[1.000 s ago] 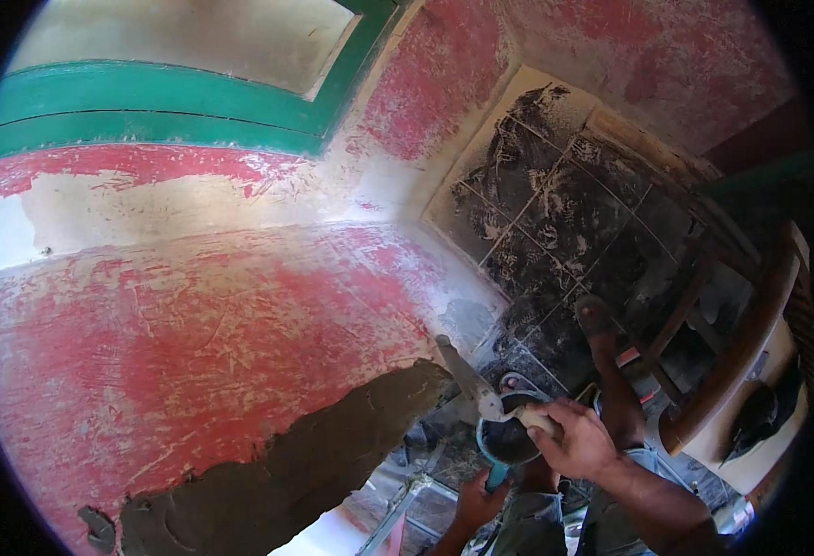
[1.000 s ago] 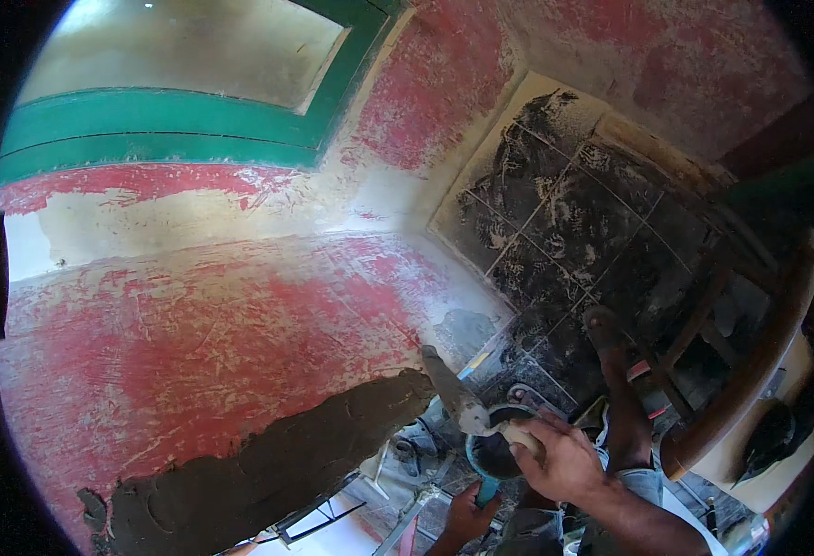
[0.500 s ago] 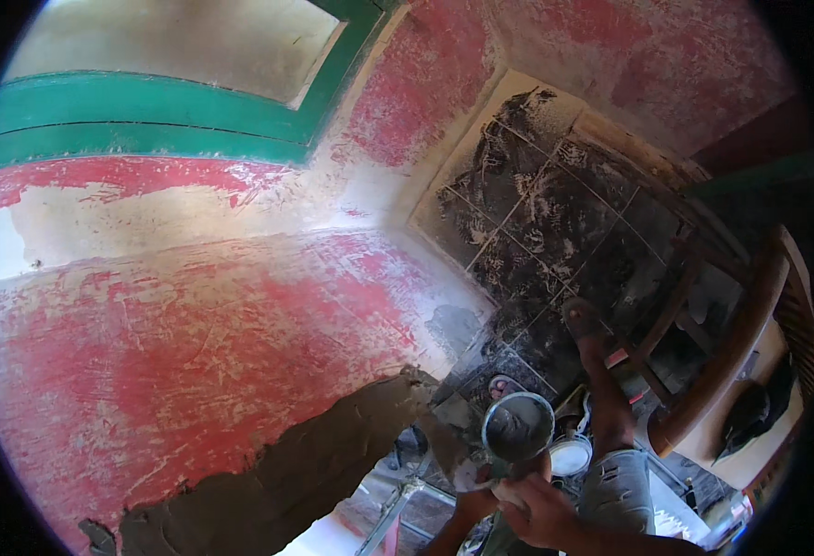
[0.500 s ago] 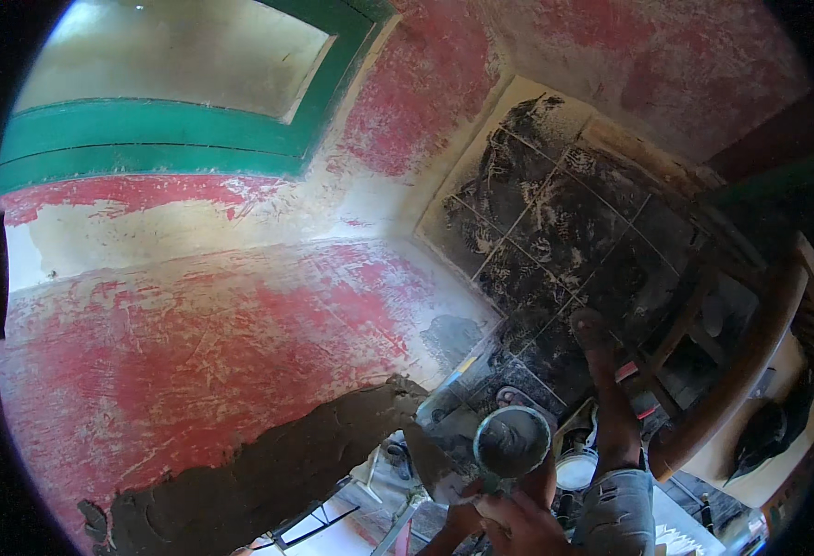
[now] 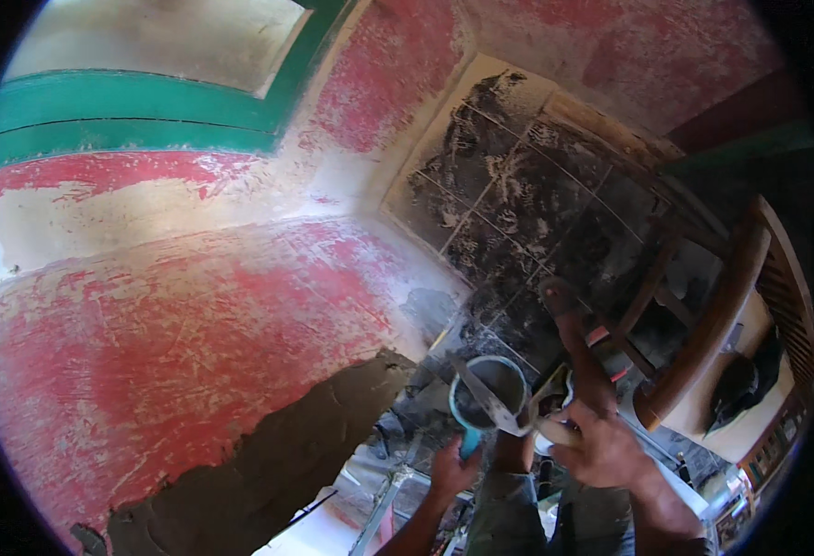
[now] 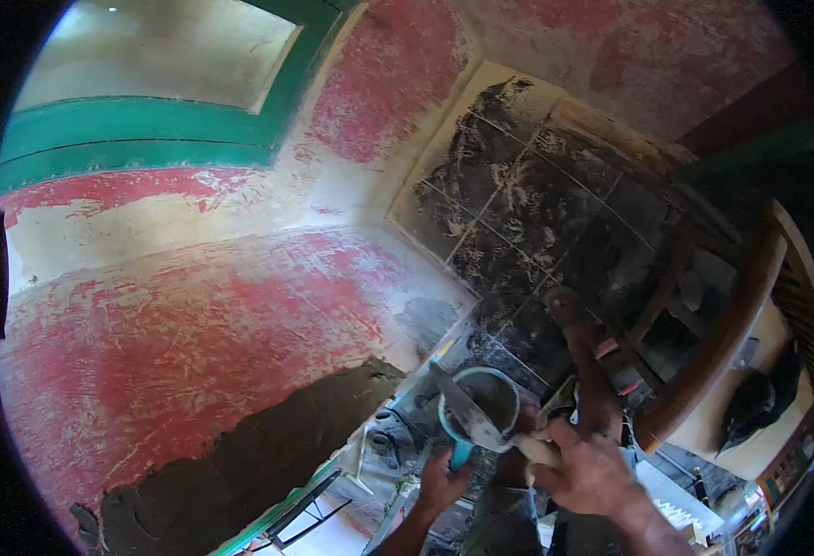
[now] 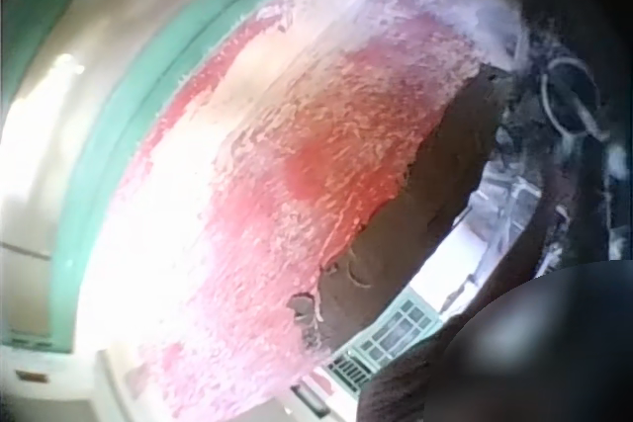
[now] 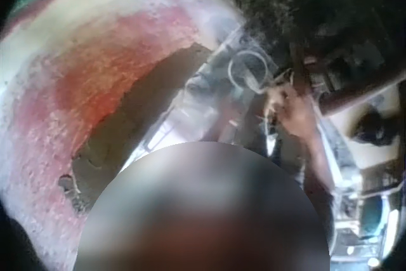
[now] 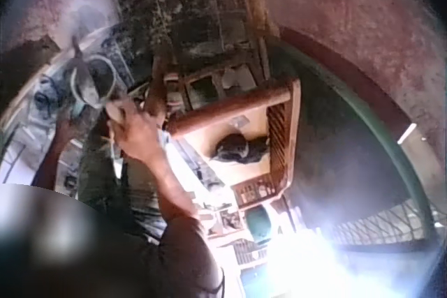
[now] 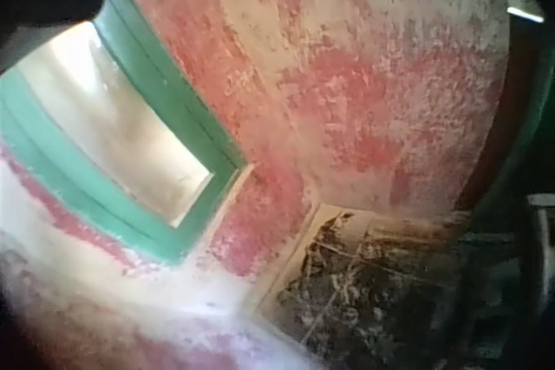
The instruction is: The person applies a cement mixture to a wall ledge using a hand trowel.
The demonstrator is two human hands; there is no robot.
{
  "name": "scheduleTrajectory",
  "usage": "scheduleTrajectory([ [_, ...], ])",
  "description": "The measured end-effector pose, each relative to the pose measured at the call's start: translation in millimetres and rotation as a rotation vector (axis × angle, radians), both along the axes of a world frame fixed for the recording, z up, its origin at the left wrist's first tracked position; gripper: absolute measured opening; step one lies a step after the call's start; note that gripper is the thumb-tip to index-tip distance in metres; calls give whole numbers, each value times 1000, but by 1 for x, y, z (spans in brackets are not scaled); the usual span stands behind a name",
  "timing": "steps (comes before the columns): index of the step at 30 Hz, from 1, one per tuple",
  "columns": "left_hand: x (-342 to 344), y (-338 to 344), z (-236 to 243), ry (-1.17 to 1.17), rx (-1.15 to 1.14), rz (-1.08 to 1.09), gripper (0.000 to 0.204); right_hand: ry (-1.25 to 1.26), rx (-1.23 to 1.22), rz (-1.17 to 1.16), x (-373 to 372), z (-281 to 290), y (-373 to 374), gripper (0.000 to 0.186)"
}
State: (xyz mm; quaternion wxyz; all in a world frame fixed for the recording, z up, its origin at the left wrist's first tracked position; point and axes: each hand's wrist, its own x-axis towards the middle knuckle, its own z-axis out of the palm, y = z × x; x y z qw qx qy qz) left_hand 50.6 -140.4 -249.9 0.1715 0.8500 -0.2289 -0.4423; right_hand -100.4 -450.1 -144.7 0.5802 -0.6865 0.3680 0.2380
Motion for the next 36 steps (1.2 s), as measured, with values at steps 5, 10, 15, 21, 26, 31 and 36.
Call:
scheduleTrajectory([
  [5, 16, -5, -10, -112, -7, -86, 26, 84, -114, 206, -17, 5, -19, 32],
  [10, 26, -3, -5, -187, 4, -198, 33, 9, -120, 292, 11, -39, -11, 24],
  [15, 28, -6, 7, -198, -34, -284, 32, 11, -7, 374, 23, -73, 7, 28],
  [21, 26, 0, 18, -147, -64, -311, 28, -295, 256, 164, -2, -98, 13, 35],
  [26, 28, 4, 16, -92, 68, -118, 29, -75, 586, -169, -50, -87, 28, 39],
  [31, 32, 6, 6, -42, 40, -20, 27, -124, 673, -676, -44, -77, 57, 34],
  [36, 31, 17, 0, -58, 59, -81, 30, -435, 120, -483, 11, -81, 99, 36],
])
